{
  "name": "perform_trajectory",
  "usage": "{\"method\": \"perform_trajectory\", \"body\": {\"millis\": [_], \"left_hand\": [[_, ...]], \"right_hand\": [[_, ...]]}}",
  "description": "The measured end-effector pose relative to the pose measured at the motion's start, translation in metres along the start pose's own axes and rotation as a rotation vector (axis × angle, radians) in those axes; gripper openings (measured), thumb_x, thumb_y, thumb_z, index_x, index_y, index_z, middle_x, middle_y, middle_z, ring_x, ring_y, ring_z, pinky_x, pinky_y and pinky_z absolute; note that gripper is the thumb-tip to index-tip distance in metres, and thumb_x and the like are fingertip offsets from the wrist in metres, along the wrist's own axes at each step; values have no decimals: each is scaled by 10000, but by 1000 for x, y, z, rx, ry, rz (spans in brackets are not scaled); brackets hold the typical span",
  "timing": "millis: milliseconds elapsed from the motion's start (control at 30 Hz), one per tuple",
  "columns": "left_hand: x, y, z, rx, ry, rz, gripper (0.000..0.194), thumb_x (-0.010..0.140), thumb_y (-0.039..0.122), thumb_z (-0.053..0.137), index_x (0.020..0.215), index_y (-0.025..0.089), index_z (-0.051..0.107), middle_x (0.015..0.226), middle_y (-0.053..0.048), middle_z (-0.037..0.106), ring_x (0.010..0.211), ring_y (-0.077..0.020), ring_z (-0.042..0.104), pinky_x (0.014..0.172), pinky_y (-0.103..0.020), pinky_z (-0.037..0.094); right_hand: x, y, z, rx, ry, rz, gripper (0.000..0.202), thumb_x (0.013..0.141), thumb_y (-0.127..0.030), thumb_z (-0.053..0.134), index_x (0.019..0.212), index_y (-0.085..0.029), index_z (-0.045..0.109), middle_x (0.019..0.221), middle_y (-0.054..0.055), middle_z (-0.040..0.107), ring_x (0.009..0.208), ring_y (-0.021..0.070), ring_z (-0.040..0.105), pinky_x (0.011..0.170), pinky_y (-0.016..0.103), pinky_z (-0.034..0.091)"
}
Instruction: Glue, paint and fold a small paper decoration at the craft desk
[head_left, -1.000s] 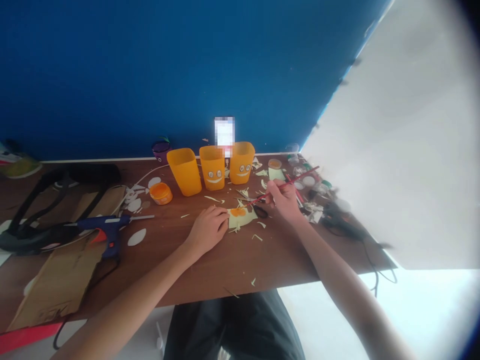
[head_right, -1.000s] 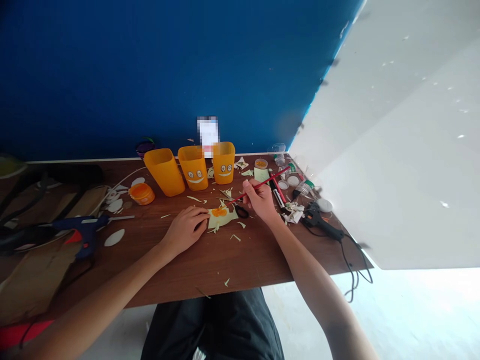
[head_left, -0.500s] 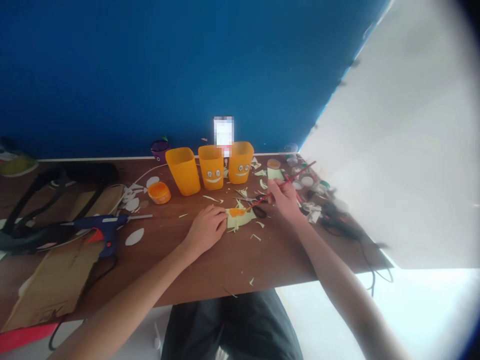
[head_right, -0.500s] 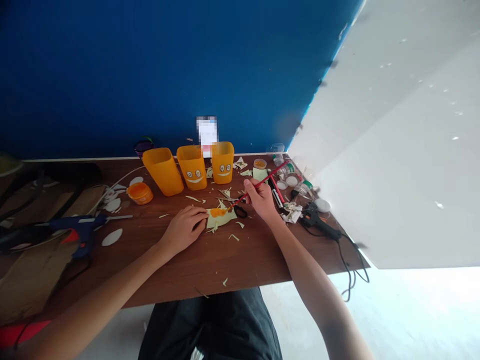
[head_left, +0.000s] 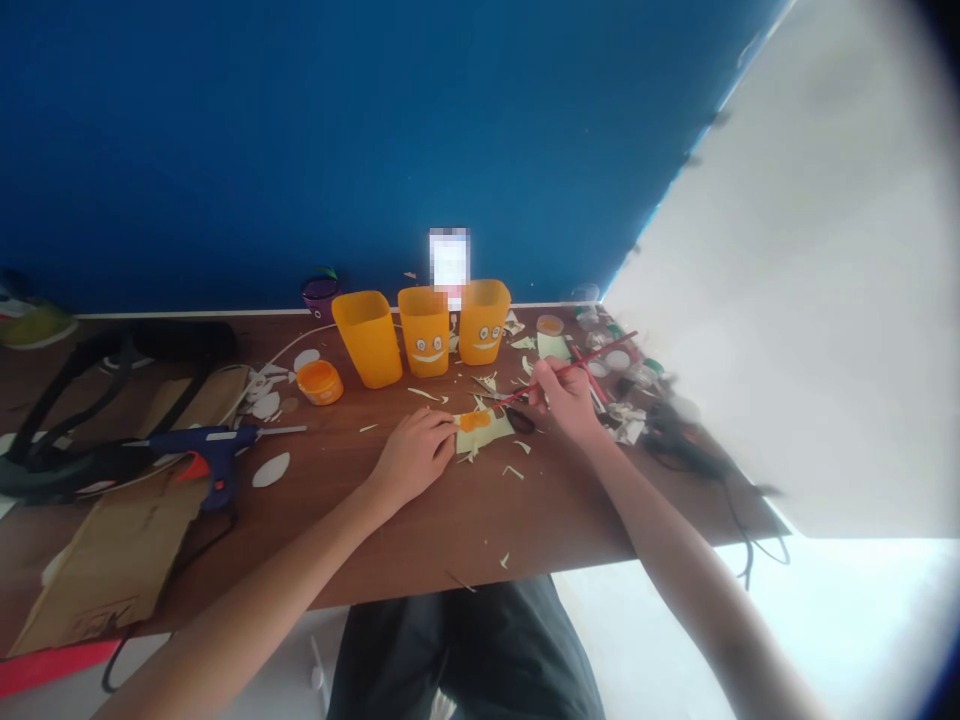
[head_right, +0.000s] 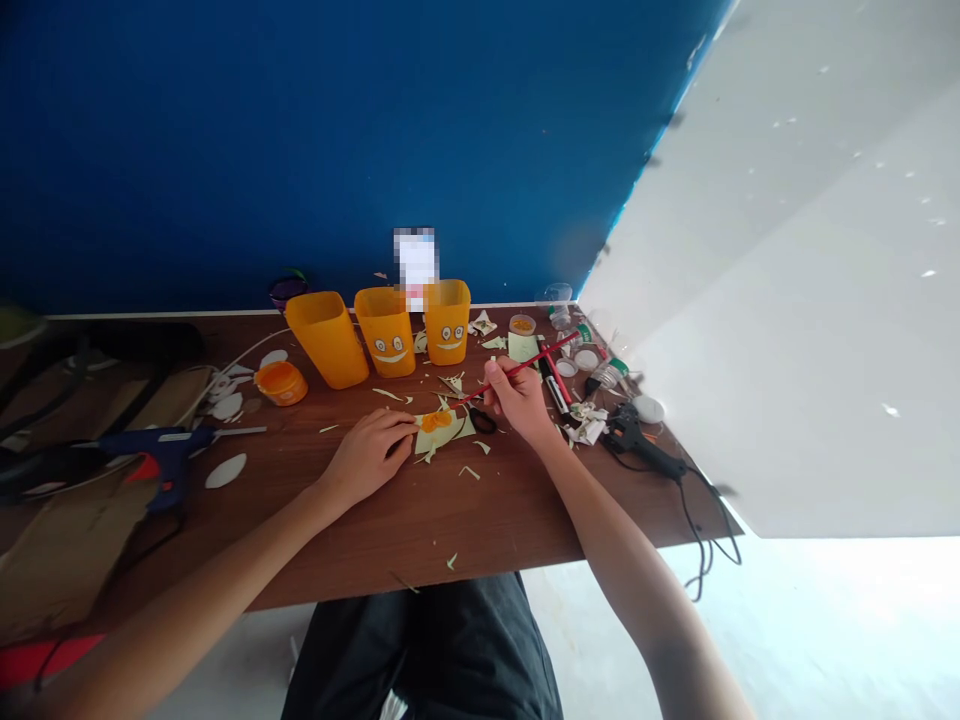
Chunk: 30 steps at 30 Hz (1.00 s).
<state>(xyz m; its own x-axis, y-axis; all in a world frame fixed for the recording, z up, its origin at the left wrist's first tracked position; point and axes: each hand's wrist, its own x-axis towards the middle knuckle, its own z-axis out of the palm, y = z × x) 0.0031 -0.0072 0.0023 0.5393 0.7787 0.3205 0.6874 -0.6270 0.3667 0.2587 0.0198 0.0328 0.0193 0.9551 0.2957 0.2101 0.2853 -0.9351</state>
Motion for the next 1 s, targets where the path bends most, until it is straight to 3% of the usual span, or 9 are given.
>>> {"method": "perform_trajectory", "body": {"millis": [400, 500, 633, 1000], "left_hand": [[2, -6, -1, -73, -18, -18, 275, 909, 114, 447, 1016, 215, 680, 1119, -25, 708, 1022, -202, 622, 995, -418, 472], [1, -8, 0, -81, -18, -39, 235, 903, 114, 469, 1020, 219, 643, 1064, -31, 705, 1007, -204, 625, 953, -399, 486], [0, -7, 0, -72, -12, -117, 209, 901, 155, 515, 1096, 220, 557, 1045, -51, 678, 987, -221, 632, 855, -378, 509], [1, -3, -3, -51, -56, -123, 272, 883, 349, 620, 1104, 228, 518, 1088, -49, 679, 1046, -252, 616, 891, -395, 478]], "right_hand": [[-2, -3, 2, 18, -3, -29, 458, 886, -592, 548, 652, -198, 536, 504, -20, 568, 389, 83, 449, 409, 221, 352], [-3, -4, 1, 29, -26, -46, 450, 883, -583, 559, 650, -199, 538, 501, -22, 566, 395, 82, 444, 420, 222, 363], [-5, -2, 0, 67, -84, -51, 427, 876, -571, 578, 672, -196, 558, 524, -17, 576, 420, 88, 461, 427, 224, 359], [-7, -3, -2, 101, -252, -116, 397, 893, -515, 582, 681, -180, 610, 585, 2, 575, 487, 104, 503, 465, 239, 396]]}}
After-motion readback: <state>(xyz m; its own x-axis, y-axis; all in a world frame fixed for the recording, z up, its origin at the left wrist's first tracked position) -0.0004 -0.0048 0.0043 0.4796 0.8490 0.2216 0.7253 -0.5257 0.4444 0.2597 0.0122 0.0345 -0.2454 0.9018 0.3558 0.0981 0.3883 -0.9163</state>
